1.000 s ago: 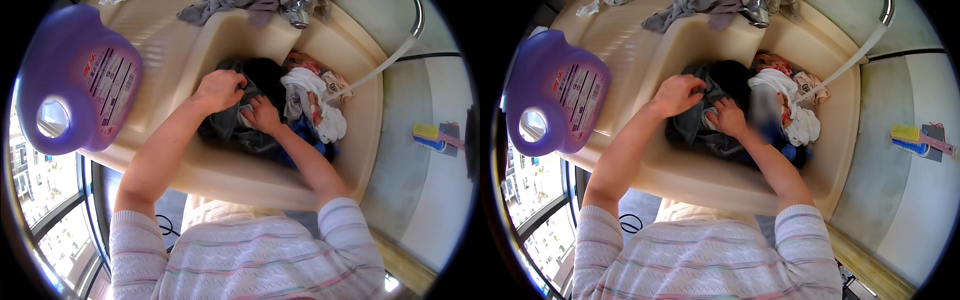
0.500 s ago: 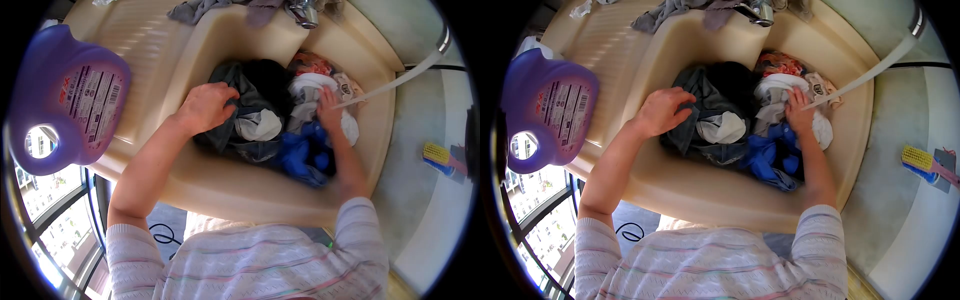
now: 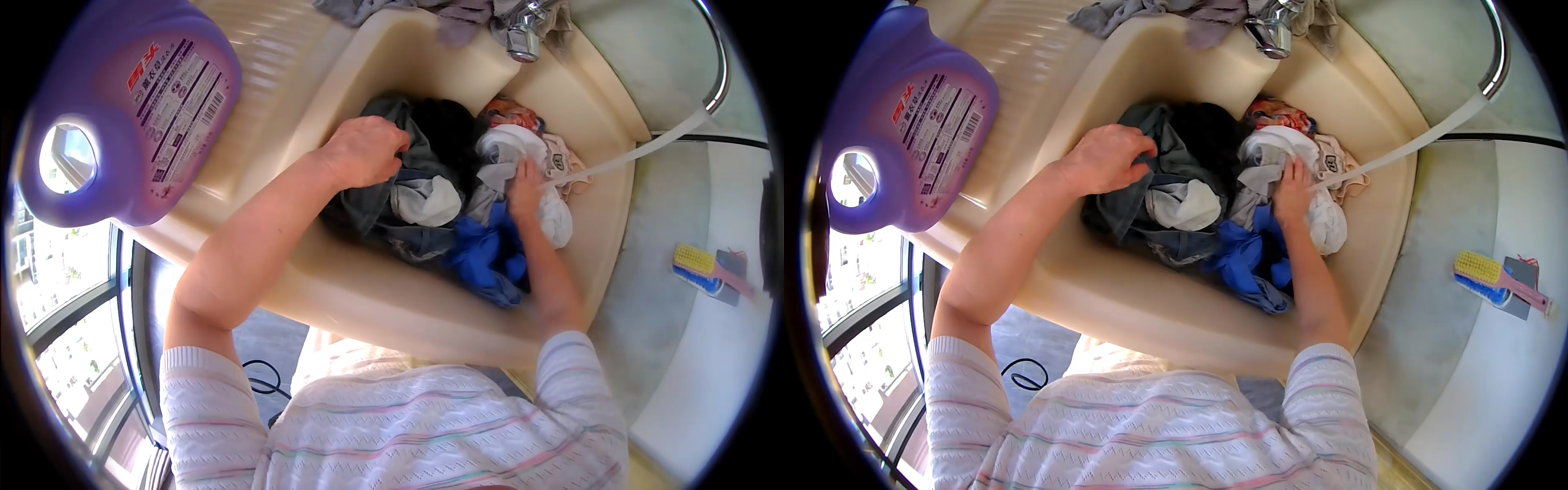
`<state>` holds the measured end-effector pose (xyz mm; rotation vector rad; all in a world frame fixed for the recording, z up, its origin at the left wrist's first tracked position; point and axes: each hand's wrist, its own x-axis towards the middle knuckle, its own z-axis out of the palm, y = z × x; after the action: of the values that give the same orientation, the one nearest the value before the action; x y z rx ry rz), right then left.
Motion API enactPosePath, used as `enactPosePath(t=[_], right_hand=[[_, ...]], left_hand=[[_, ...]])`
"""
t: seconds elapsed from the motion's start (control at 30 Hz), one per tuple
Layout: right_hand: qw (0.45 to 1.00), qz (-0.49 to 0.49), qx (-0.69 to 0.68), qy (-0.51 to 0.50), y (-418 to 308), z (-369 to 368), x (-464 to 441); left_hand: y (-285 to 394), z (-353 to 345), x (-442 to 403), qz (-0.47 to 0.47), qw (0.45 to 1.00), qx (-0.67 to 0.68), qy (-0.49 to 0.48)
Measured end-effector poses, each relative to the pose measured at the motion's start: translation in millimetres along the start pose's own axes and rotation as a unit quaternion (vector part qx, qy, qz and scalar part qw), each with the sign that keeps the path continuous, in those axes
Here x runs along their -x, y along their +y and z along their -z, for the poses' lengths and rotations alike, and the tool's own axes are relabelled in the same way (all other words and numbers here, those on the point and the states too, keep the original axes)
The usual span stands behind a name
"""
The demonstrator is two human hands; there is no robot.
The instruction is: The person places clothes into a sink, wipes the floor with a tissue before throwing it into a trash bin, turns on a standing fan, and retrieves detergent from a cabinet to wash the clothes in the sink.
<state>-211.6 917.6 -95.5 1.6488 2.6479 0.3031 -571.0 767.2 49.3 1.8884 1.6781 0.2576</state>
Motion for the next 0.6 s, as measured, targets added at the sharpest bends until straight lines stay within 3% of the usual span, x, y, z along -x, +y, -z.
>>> enactPosePath(t=[0.6], right_hand=[[0.997, -0.008, -0.082, 0.011, -28, 22, 17]], left_hand=[[-1, -2, -1, -0.005, 1.0, -0.022, -0.019]])
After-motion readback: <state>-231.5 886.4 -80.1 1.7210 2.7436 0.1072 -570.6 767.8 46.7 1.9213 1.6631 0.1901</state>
